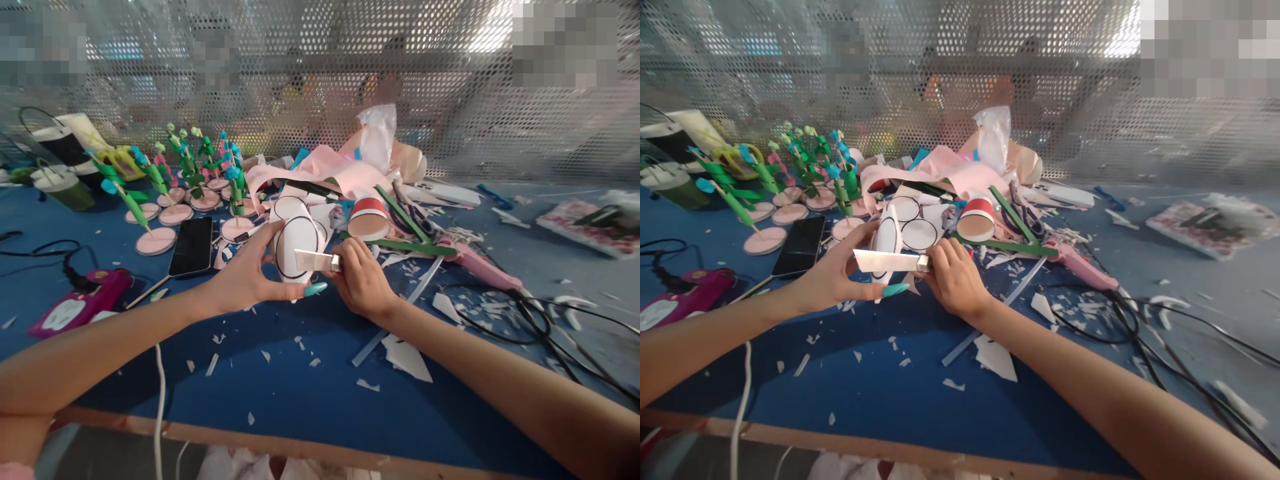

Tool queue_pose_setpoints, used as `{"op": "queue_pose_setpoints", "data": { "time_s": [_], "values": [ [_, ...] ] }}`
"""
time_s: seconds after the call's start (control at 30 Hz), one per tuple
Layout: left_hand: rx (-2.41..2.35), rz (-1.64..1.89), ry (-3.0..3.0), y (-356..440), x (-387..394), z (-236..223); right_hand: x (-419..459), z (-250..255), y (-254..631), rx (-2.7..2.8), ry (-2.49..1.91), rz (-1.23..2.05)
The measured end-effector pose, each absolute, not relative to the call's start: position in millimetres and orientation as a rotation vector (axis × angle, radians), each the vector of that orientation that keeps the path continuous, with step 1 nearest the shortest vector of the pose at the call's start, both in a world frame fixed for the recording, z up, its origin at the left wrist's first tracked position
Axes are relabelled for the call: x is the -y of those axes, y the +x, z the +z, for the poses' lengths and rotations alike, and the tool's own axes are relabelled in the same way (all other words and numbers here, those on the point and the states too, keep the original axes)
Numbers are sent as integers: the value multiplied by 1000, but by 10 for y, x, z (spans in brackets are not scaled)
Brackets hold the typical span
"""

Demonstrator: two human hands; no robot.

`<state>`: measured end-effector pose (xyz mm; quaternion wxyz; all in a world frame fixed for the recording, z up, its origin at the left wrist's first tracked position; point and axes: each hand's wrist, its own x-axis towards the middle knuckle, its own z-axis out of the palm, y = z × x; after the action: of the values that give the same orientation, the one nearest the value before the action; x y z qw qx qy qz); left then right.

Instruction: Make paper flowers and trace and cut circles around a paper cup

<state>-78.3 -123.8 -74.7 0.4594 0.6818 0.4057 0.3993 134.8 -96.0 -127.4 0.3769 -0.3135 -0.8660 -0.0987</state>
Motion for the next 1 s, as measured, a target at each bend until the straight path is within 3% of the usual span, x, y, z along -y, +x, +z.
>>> {"op": "queue_pose_setpoints", "data": {
  "time_s": [1.0],
  "values": [
    [-1384, 726, 2150, -801, 1300, -732, 935, -1299, 1310, 2243, -693, -380]
  ]
}}
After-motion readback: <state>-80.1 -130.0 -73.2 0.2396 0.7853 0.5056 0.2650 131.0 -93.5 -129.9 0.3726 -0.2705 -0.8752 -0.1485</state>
